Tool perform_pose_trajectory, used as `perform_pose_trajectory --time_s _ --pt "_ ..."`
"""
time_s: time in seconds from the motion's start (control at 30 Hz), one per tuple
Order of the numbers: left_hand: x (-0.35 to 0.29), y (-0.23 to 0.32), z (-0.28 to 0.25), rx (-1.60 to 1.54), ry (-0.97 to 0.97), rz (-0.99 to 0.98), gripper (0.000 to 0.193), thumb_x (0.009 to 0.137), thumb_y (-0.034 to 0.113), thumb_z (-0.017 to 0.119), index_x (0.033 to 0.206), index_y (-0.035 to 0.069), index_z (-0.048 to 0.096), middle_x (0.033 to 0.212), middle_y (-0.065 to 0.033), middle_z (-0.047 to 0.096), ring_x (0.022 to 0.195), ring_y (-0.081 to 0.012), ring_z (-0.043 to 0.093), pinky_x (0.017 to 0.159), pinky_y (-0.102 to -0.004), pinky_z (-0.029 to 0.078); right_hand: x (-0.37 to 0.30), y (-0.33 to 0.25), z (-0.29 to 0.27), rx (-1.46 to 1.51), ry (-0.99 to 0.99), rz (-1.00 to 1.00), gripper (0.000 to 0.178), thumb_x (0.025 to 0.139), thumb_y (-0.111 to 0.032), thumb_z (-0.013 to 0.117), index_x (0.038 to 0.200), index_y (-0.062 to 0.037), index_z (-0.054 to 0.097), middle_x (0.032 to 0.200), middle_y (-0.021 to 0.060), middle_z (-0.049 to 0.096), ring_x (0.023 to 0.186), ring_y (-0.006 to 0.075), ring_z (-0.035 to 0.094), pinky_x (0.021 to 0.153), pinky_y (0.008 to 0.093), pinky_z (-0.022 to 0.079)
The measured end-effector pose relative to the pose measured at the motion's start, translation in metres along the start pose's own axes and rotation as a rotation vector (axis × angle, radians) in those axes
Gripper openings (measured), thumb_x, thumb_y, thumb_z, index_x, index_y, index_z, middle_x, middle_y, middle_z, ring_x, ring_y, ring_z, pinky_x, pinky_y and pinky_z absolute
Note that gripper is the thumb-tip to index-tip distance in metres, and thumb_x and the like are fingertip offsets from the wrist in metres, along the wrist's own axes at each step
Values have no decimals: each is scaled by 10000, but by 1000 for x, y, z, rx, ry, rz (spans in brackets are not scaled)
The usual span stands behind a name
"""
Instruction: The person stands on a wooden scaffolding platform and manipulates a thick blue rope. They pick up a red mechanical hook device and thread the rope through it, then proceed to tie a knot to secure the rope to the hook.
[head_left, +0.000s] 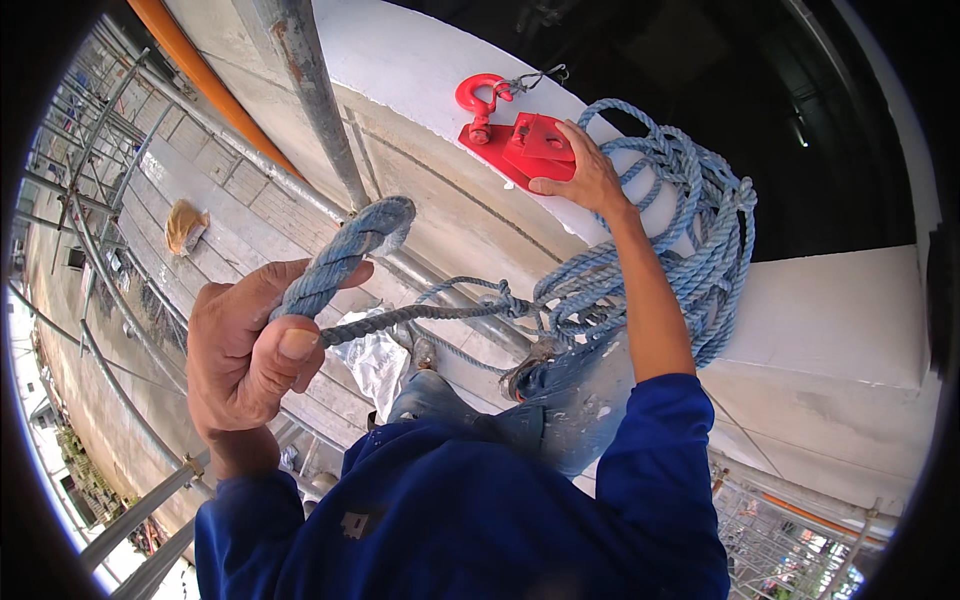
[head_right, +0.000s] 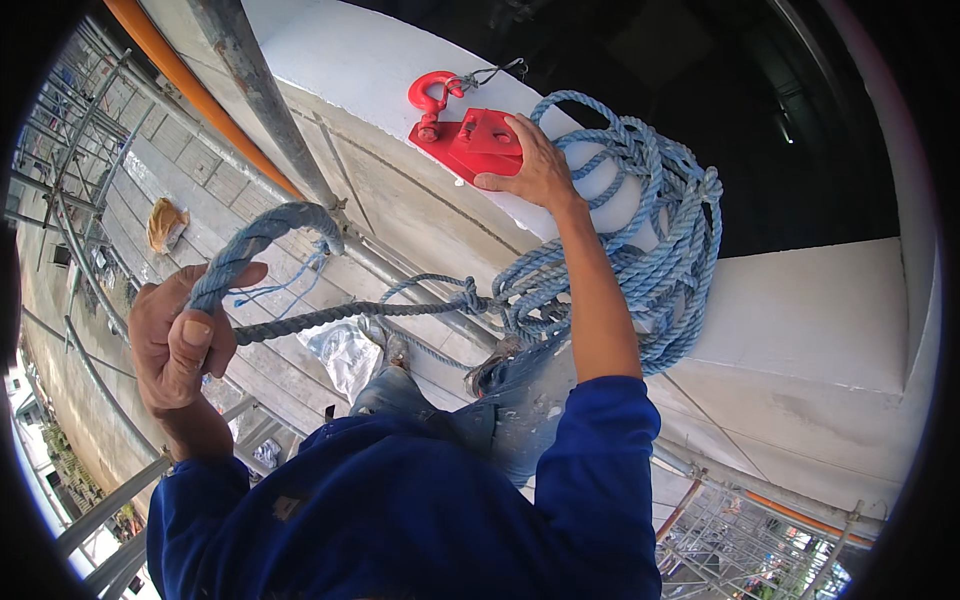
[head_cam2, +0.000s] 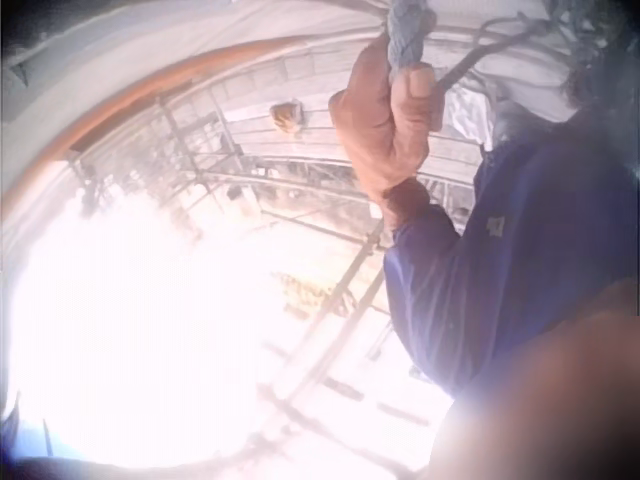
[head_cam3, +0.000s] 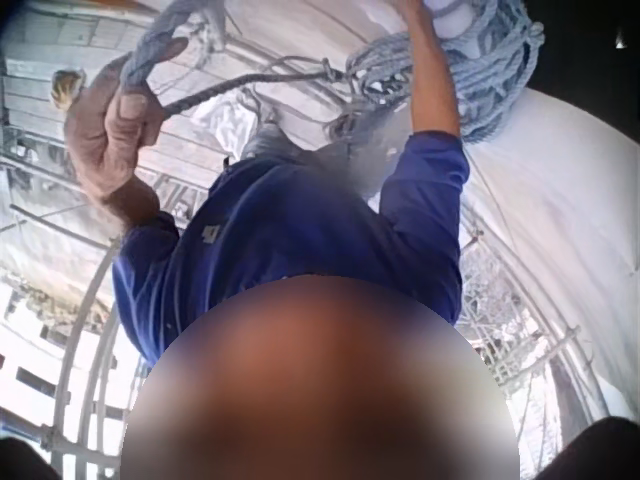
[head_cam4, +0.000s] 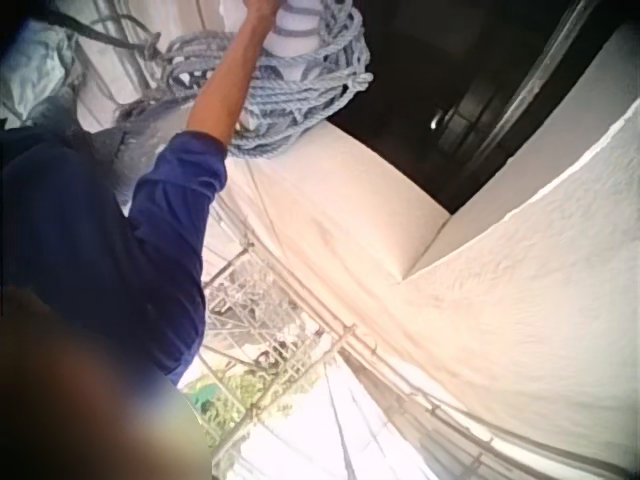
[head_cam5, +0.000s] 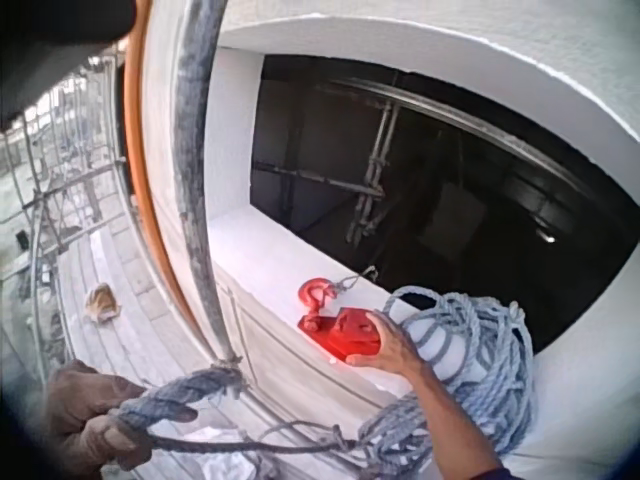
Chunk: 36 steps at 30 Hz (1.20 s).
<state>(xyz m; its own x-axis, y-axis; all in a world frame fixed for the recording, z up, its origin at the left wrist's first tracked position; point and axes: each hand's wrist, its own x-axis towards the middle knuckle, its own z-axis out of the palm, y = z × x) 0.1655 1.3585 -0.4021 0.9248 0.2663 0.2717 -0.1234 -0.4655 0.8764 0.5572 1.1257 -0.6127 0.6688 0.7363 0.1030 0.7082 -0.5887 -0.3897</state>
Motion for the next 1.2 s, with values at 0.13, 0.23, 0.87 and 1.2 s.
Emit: perform_pose_trajectory --time_s 0.13,0.23,0.87,1.2 --pt "5 32 10 -176 81 37 662 1010 491 561 1090 -160 650 443 12 498 346 -36 417 383 -193 311 4 0 3 10 8 -18 1328 551 -793 822 1561 -82 336 1610 185 345 1491 339 344 1201 507 323" --pt "5 32 13 -385 19 155 611 1029 444 548 1104 -157 619 457 -6 532 331 -55 436 348 -199 336 3 4 1 22 11 -34 1290 587 -795 803 1553 -69 350 1612 193 338 1497 345 331 1203 515 315" --pt "-11 -13 -78 -1082 -618 690 133 955 89 668 882 -22 677 635 -117 651 458 -189 617 404 -293 510 -125 -149 235 694 -624 -61 451 980 -311 656 1398 -163 576 1492 190 510 1404 334 470 1131 435 391" --pt "-73 -25 -86 -656 153 366 500 1040 368 524 1328 -31 432 573 -21 519 376 -102 443 366 -239 419 -109 -213 123 936 -400 -14 521 1064 -547 436 1111 -31 496 634 25 540 527 139 543 505 320 449"
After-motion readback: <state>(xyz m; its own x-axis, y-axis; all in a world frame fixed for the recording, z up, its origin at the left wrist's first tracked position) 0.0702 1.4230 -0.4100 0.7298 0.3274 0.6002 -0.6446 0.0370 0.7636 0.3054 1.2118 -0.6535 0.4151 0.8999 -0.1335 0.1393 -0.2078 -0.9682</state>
